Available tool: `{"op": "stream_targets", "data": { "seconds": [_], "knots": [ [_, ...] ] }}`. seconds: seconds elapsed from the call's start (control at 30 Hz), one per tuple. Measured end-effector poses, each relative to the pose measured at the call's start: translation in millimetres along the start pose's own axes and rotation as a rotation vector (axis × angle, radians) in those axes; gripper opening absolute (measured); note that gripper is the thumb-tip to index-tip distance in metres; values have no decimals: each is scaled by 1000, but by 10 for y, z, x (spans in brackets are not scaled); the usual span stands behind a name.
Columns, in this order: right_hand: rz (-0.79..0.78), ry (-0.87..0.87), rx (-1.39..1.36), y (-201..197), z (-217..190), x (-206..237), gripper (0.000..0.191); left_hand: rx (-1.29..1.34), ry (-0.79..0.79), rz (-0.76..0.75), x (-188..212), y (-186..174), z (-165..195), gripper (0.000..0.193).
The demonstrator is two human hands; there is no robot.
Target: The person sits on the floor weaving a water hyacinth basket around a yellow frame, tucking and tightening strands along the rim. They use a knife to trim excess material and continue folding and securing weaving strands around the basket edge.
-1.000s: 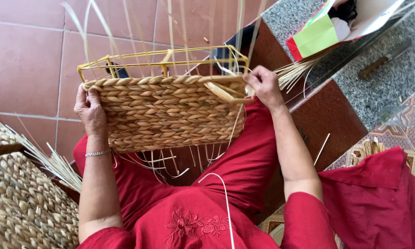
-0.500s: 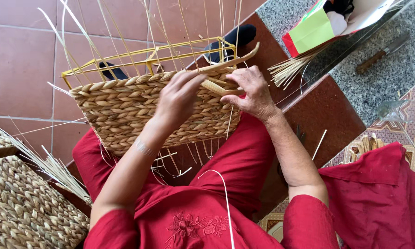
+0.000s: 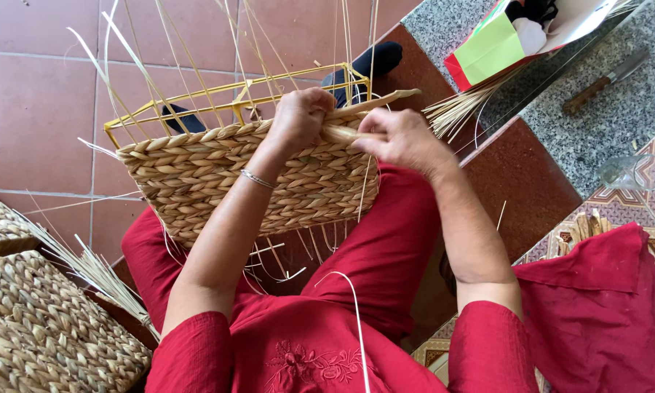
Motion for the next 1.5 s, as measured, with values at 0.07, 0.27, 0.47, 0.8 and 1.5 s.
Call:
{"op": "stream_targets", "data": {
  "seconds": [0.07, 0.27, 0.47, 0.8, 1.5],
  "knots": [
    [-17, 96, 32, -102, 76, -42, 18, 189, -106, -94, -3, 17, -73, 22],
    [505, -435, 753, -201, -647, -92, 14, 124, 96, -211, 130, -20, 81, 45],
    [659, -780, 870, -126, -1000, 34, 13, 153, 143, -258, 157, 34, 190, 31],
    [-242, 200, -26, -206, 234, -618, 23, -416, 103, -13, 136, -5, 439, 53],
    [-269, 204, -668, -81, 361, -665, 18, -338, 381, 250, 256, 0, 526, 52]
  ]
}}
Point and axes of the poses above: each hand's wrist, its own x-axis away from the middle knuckle, its own y-axis out of the palm, z = x × y, the point moved 10 cm from there along -x, towards the middle knuckle, and after that the axes turned 2 degrees about z, right-handed, at the moved point
